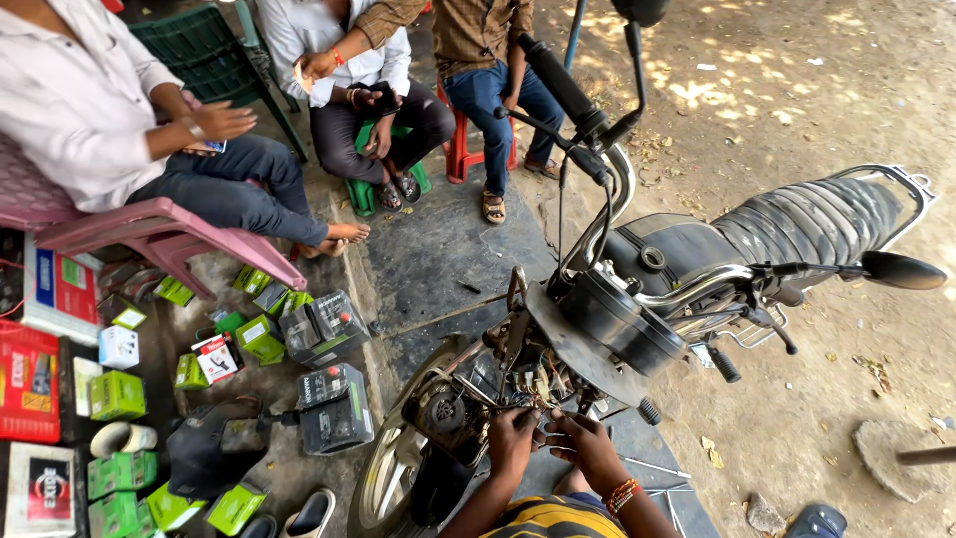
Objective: The person manipulates electrical wires and connectors on the front of a motorcycle by hand, pulling apart several connectors and twisting wires together.
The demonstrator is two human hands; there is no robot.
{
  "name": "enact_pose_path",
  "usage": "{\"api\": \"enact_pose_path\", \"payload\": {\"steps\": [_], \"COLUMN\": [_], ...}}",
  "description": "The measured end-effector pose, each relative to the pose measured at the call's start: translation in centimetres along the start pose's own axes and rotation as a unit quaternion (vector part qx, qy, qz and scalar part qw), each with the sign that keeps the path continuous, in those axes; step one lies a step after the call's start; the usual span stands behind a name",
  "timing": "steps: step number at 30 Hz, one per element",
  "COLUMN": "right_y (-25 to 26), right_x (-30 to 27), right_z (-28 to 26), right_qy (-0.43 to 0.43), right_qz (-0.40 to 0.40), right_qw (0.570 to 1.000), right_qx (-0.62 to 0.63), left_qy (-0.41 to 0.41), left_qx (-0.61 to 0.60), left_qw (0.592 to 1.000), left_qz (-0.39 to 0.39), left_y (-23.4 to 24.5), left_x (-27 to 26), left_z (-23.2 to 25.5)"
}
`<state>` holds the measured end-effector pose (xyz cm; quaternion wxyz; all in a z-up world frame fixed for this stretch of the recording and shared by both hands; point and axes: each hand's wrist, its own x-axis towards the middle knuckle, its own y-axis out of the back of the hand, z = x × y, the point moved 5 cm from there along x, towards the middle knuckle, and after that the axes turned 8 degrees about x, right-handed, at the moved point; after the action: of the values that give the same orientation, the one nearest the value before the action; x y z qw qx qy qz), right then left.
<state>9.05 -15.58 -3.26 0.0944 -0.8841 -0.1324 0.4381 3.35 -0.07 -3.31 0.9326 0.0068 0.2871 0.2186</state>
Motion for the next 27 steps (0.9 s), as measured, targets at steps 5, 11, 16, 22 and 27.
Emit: {"api": "enact_pose_path", "payload": {"steps": [5, 11, 16, 22, 27], "right_y": [-0.3, 1.0, -0.9, -1.4, -0.8], "right_x": [1.1, 2.6, 0.7, 1.5, 2.8], "right_z": [0.7, 1.2, 0.2, -0.3, 0.9], "right_qy": [0.024, 0.061, 0.035, 0.057, 0.018], "right_qz": [-0.008, 0.007, 0.004, -0.001, 0.001], "right_qw": [0.998, 0.993, 0.990, 0.988, 0.996], "right_qx": [-0.052, -0.096, -0.136, -0.145, -0.092], "left_qy": [0.006, -0.012, -0.020, -0.026, -0.004], "left_qx": [0.040, -0.032, -0.057, -0.094, -0.101], "left_qw": [0.999, 0.999, 0.997, 0.992, 0.993], "left_qz": [0.013, -0.025, -0.043, -0.077, -0.064], "left_y": [0.1, -0.1, 0.4, 0.4, 0.6], "left_x": [0.5, 0.0, 0.0, -0.2, -0.4], "left_z": [-0.7, -0.2, 0.1, 0.7, 0.9]}}
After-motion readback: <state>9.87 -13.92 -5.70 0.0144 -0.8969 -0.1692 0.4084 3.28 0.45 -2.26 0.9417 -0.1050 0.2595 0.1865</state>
